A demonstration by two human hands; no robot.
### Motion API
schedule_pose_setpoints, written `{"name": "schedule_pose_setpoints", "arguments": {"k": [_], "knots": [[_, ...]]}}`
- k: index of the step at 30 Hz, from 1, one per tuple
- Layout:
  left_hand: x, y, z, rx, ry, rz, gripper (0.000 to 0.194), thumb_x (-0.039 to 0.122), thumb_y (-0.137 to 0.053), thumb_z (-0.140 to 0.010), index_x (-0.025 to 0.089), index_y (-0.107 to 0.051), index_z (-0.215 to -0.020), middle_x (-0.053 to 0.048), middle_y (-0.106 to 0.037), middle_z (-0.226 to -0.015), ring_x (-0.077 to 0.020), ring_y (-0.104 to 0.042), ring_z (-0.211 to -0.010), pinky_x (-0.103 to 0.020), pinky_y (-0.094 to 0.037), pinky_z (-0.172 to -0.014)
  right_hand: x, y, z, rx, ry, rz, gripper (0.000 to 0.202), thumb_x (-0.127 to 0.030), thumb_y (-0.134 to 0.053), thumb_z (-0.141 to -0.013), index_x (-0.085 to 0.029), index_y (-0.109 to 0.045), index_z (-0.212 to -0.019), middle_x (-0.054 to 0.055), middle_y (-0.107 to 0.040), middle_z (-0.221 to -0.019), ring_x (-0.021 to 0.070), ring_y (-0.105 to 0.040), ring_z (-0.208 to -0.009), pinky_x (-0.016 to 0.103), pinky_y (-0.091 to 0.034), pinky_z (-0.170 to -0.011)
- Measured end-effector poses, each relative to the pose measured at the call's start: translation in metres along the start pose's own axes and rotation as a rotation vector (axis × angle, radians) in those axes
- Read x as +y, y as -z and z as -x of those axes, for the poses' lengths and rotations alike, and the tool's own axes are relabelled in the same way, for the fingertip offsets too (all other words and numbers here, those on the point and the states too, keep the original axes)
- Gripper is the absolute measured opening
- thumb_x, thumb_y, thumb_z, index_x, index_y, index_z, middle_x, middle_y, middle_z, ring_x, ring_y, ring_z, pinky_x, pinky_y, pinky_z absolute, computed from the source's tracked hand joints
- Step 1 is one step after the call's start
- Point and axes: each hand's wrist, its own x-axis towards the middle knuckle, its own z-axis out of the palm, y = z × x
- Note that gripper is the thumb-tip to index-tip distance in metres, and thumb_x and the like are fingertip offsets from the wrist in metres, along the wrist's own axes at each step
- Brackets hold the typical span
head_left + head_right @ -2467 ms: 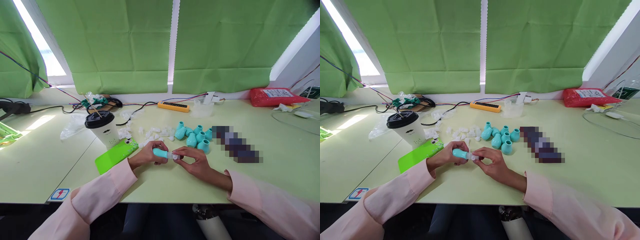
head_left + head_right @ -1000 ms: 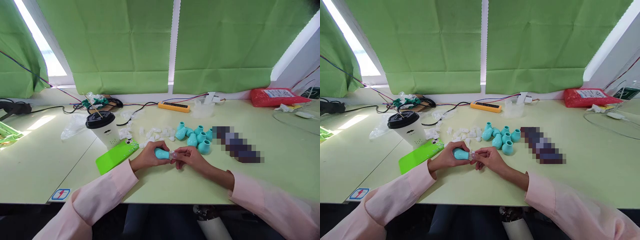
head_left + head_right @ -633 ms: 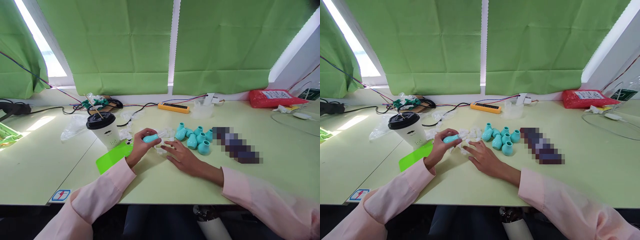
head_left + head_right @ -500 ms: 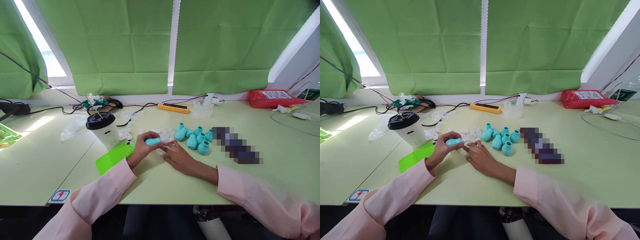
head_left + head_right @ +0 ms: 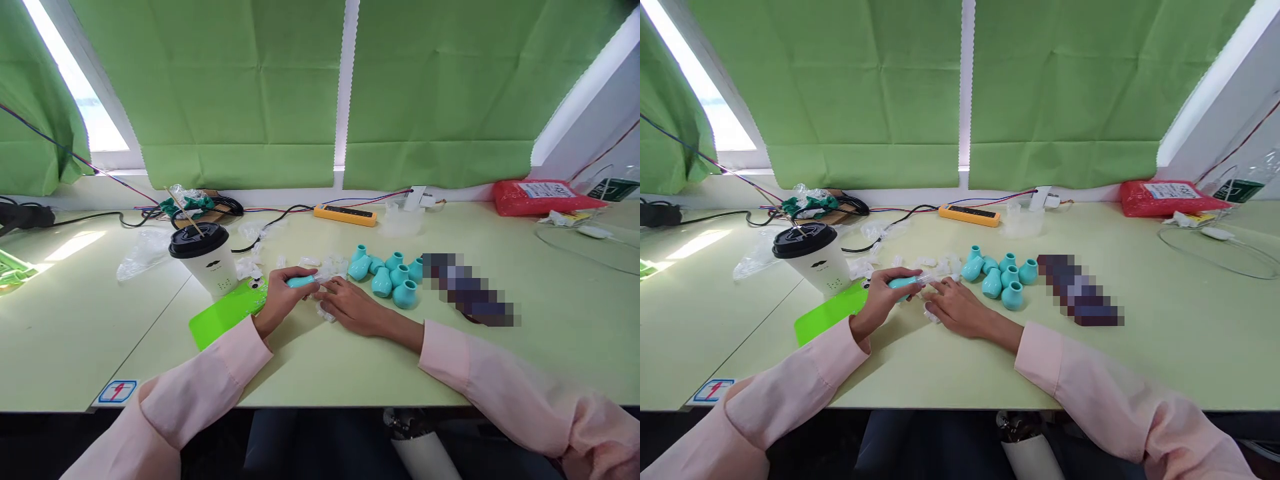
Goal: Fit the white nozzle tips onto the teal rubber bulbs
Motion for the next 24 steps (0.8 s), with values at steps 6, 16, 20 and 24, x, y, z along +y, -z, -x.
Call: {"name": "schedule_pose_setpoints", "arguments": {"k": [6, 16, 20, 24], "knots": [[0.001, -0.004, 0.004, 0.018, 0.065, -0.015, 0.017, 0.016, -0.066, -0.047, 0.011, -0.063, -0.063, -0.004, -0.064, -0.071, -0.0071, -0.048, -0.046, -0.021, -0.040, -0.046, 0.003, -0.003, 0.000, 0.021, -0.031, 0.063, 0.031, -0.020, -0.025, -0.087, -0.012, -0.055, -0.087, 0.008, -0.055, -0.078, 0.0173, -0.048, -0.079, 0.032, -0.040, -0.072], [0.001, -0.003, 0.002, -0.010, 0.062, -0.005, 0.016, 0.014, -0.064, -0.050, 0.011, -0.059, -0.065, 0.001, -0.057, -0.054, -0.0065, -0.047, -0.043, -0.019, -0.039, -0.045, 0.017, -0.010, 0.002, -0.015, -0.071, 0.241, 0.036, -0.001, -0.034, -0.075, -0.017, -0.047, -0.105, 0.009, -0.050, -0.097, 0.0192, -0.046, -0.086, 0.031, -0.041, -0.067], [0.003, -0.004, 0.003, -0.018, 0.045, -0.001, 0.017, 0.016, -0.064, -0.051, 0.011, -0.057, -0.065, 0.002, -0.054, -0.051, -0.0062, -0.046, -0.042, -0.020, -0.038, -0.043, 0.016, -0.007, 0.001, -0.078, 0.017, 0.292, 0.028, -0.005, -0.037, -0.078, -0.017, -0.050, -0.100, 0.008, -0.055, -0.093, 0.0215, -0.047, -0.086, 0.033, -0.042, -0.066], [0.003, -0.004, 0.003, -0.028, 0.051, -0.007, 0.017, 0.016, -0.065, -0.051, 0.011, -0.056, -0.065, 0.002, -0.053, -0.051, -0.0062, -0.045, -0.042, -0.020, -0.038, -0.043, 0.013, -0.002, 0.001, -0.086, -0.005, 0.310, 0.026, -0.003, -0.037, -0.078, -0.015, -0.053, -0.095, 0.009, -0.057, -0.089, 0.0228, -0.050, -0.082, 0.033, -0.044, -0.059]]}}
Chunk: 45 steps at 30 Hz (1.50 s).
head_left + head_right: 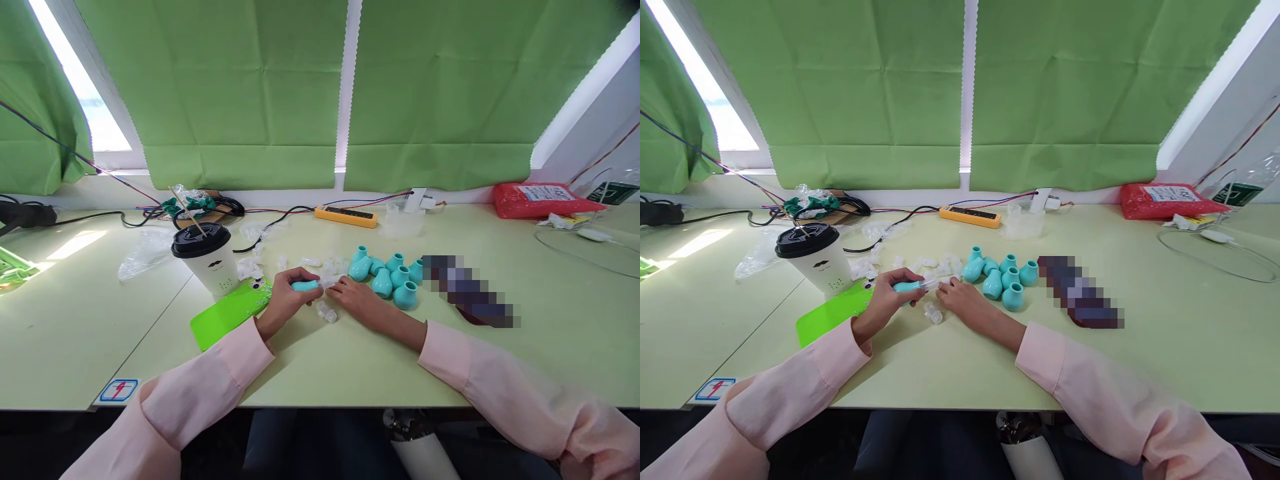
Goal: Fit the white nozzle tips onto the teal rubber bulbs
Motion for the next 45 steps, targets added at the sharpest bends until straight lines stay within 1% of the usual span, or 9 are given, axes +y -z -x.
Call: {"name": "schedule_pose_setpoints", "arguments": {"k": [3, 7, 12, 15, 19, 25, 31, 38, 45], "knots": [[-0.002, -0.001, 0.000, -0.007, 0.008, 0.019, 0.019, 0.017, -0.065, -0.052, 0.010, -0.056, -0.067, 0.001, -0.054, -0.055, -0.0070, -0.046, -0.045, -0.021, -0.040, -0.045, 0.001, 0.001, 0.001, 0.039, -0.058, -0.012, 0.028, -0.003, -0.035, -0.078, -0.014, -0.055, -0.094, 0.010, -0.059, -0.091, 0.0225, -0.053, -0.081, 0.033, -0.045, -0.057], [-0.005, 0.001, -0.001, -0.038, 0.022, 0.067, 0.021, 0.017, -0.065, -0.053, 0.010, -0.055, -0.070, 0.001, -0.055, -0.057, -0.0069, -0.046, -0.044, -0.022, -0.040, -0.046, 0.006, 0.003, 0.006, 0.245, -0.113, -0.164, 0.025, -0.009, -0.036, -0.081, -0.014, -0.058, -0.090, 0.011, -0.059, -0.099, 0.0207, -0.055, -0.088, 0.036, -0.047, -0.071], [-0.007, 0.003, 0.000, -0.133, 0.013, 0.141, 0.021, 0.021, -0.065, -0.057, 0.011, -0.054, -0.071, -0.001, -0.057, -0.060, -0.0073, -0.047, -0.044, -0.022, -0.039, -0.046, 0.005, 0.025, 0.013, 0.669, -0.433, -0.860, 0.010, -0.025, -0.057, -0.071, -0.019, -0.062, -0.075, 0.004, -0.066, -0.083, 0.0172, -0.060, -0.077, 0.031, -0.052, -0.066], [-0.005, 0.004, 0.001, -0.215, 0.028, 0.184, 0.026, 0.022, -0.067, -0.057, 0.011, -0.054, -0.076, -0.002, -0.058, -0.062, -0.0071, -0.047, -0.045, -0.022, -0.039, -0.045, -0.001, 0.041, 0.015, 0.658, -0.555, -1.246, 0.012, -0.026, -0.066, -0.061, -0.018, -0.063, -0.071, 0.003, -0.067, -0.076, 0.0158, -0.061, -0.063, 0.031, -0.053, -0.059], [-0.004, 0.003, 0.001, -0.289, 0.047, 0.213, 0.047, 0.023, -0.069, -0.054, 0.014, -0.053, -0.098, 0.000, -0.057, -0.062, -0.0070, -0.047, -0.045, -0.021, -0.038, -0.045, -0.005, 0.045, 0.017, 0.620, -0.587, -1.431, 0.013, -0.024, -0.069, -0.056, -0.018, -0.064, -0.066, 0.003, -0.068, -0.075, 0.0152, -0.062, -0.061, 0.031, -0.054, -0.060], [-0.010, 0.001, 0.001, -0.231, 0.123, 0.220, 0.036, 0.025, -0.072, -0.050, 0.011, -0.065, -0.082, -0.004, -0.059, -0.067, -0.0077, -0.047, -0.049, -0.024, -0.039, -0.050, -0.002, 0.039, 0.018, 0.553, -0.554, -1.428, 0.017, -0.020, -0.072, -0.050, -0.018, -0.065, -0.065, 0.003, -0.068, -0.073, 0.0207, -0.063, -0.074, 0.033, -0.054, -0.067], [-0.009, 0.001, 0.002, -0.246, 0.180, 0.247, 0.034, 0.024, -0.072, -0.050, 0.011, -0.067, -0.082, -0.003, -0.059, -0.058, -0.0074, -0.046, -0.047, -0.023, -0.036, -0.049, 0.002, 0.042, 0.021, 0.501, -0.520, -1.286, 0.014, -0.019, -0.072, -0.050, -0.019, -0.067, -0.063, 0.002, -0.068, -0.069, 0.0213, -0.064, -0.071, 0.032, -0.056, -0.062], [-0.007, 0.002, 0.003, -0.238, 0.120, 0.128, 0.034, 0.027, -0.072, -0.049, 0.010, -0.068, -0.078, -0.001, -0.054, -0.049, -0.0074, -0.043, -0.045, -0.022, -0.035, -0.046, 0.003, 0.048, 0.023, 0.416, -0.463, -1.120, 0.010, -0.024, -0.070, -0.052, -0.020, -0.068, -0.062, 0.002, -0.068, -0.064, 0.0234, -0.064, -0.068, 0.031, -0.055, -0.054], [-0.005, 0.002, 0.005, -0.213, 0.072, 0.016, 0.034, 0.029, -0.071, -0.049, 0.011, -0.068, -0.077, -0.001, -0.054, -0.047, -0.0077, -0.043, -0.045, -0.022, -0.036, -0.045, 0.004, 0.041, 0.022, 0.351, -0.516, -1.263, 0.013, -0.020, -0.071, -0.049, -0.020, -0.067, -0.061, 0.001, -0.068, -0.065, 0.0244, -0.064, -0.071, 0.032, -0.056, -0.059]]}}
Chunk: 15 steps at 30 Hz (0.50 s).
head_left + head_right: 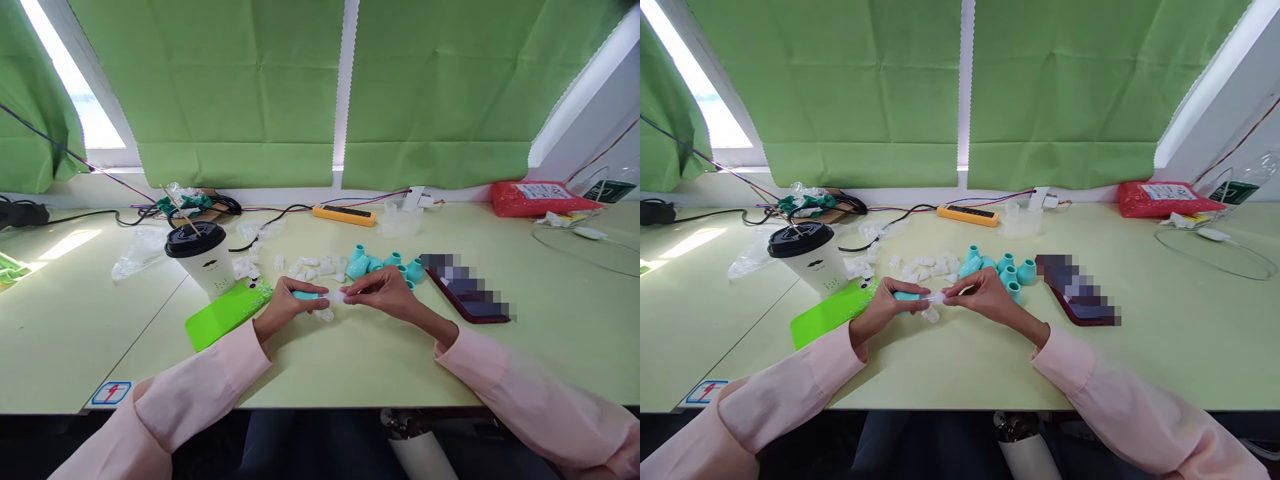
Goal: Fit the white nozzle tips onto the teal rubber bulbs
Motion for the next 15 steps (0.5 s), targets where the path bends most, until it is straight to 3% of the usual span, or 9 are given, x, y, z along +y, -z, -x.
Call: {"name": "schedule_pose_setpoints", "arguments": {"k": [15], "knots": [[-0.0012, 0.0008, 0.0028, 0.033, -0.090, -0.033, 0.028, 0.027, -0.071, -0.051, 0.013, -0.068, -0.075, -0.005, -0.064, -0.069, -0.0116, -0.054, -0.055, -0.021, -0.043, -0.049, 0.0049, -0.0097, 0.0021, 0.079, -0.072, -0.201, 0.015, -0.012, -0.073, -0.044, -0.020, -0.066, -0.055, -0.001, -0.067, -0.059, 0.0236, -0.063, -0.074, 0.032, -0.055, -0.066]]}}
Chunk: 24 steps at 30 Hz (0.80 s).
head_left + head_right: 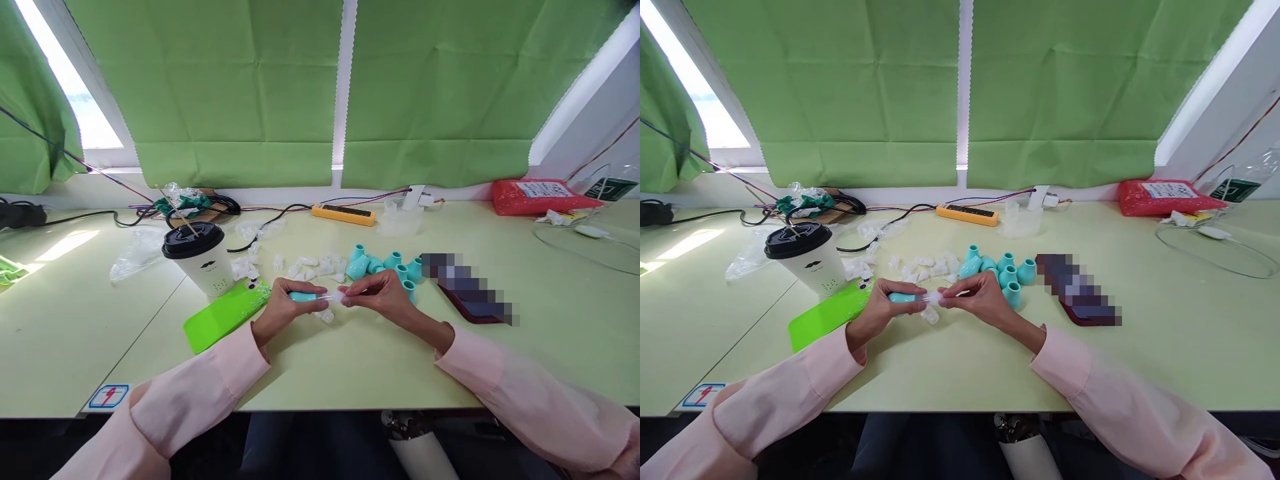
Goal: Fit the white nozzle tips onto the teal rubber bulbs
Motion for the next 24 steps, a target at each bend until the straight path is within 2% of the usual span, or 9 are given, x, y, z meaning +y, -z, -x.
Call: {"name": "schedule_pose_setpoints", "arguments": {"k": [5, 10, 14, 20, 24], "knots": [[-0.002, 0.000, -0.001, 0.010, -0.064, -0.073, 0.028, 0.029, -0.070, -0.052, 0.014, -0.067, -0.076, -0.005, -0.066, -0.075, -0.0164, -0.059, -0.067, -0.024, -0.047, -0.059, -0.005, 0.001, -0.001, 0.003, 0.001, 0.027, 0.015, -0.015, -0.073, -0.044, -0.019, -0.066, -0.057, 0.001, -0.067, -0.061, 0.0240, -0.063, -0.073, 0.034, -0.055, -0.065], [-0.001, -0.004, 0.000, 0.100, -0.246, -0.248, 0.043, 0.028, -0.067, -0.057, 0.016, -0.060, -0.097, -0.004, -0.063, -0.081, -0.0165, -0.058, -0.075, -0.026, -0.047, -0.068, -0.008, 0.004, -0.006, 0.025, 0.041, 0.001, 0.024, -0.017, -0.073, -0.047, -0.018, -0.067, -0.069, 0.003, -0.068, -0.075, 0.0205, -0.063, -0.075, 0.033, -0.053, -0.070], [0.000, -0.008, 0.005, 0.134, -0.413, -0.407, 0.035, 0.025, -0.061, -0.064, 0.018, -0.056, -0.097, -0.003, -0.061, -0.084, -0.0145, -0.057, -0.077, -0.026, -0.046, -0.071, -0.002, 0.003, -0.007, 0.029, -0.004, -0.051, 0.024, -0.020, -0.072, -0.050, -0.018, -0.067, -0.073, 0.004, -0.068, -0.077, 0.0191, -0.062, -0.072, 0.036, -0.051, -0.073], [-0.003, -0.011, 0.009, 0.204, -0.710, -0.585, 0.026, 0.021, -0.058, -0.068, 0.017, -0.054, -0.093, -0.004, -0.059, -0.081, -0.0132, -0.053, -0.073, -0.026, -0.045, -0.066, 0.008, -0.001, -0.007, -0.021, -0.066, -0.236, 0.023, -0.022, -0.070, -0.055, -0.019, -0.067, -0.077, 0.003, -0.067, -0.080, 0.0186, -0.062, -0.074, 0.040, -0.049, -0.076], [-0.003, -0.012, 0.011, 0.181, -0.781, -0.614, 0.025, 0.018, -0.055, -0.070, 0.019, -0.050, -0.095, -0.003, -0.059, -0.082, -0.0133, -0.052, -0.075, -0.027, -0.044, -0.069, 0.003, -0.004, -0.004, -0.039, -0.051, -0.201, 0.023, -0.023, -0.069, -0.057, -0.018, -0.066, -0.079, 0.004, -0.067, -0.079, 0.0177, -0.062, -0.070, 0.040, -0.050, -0.075]]}}
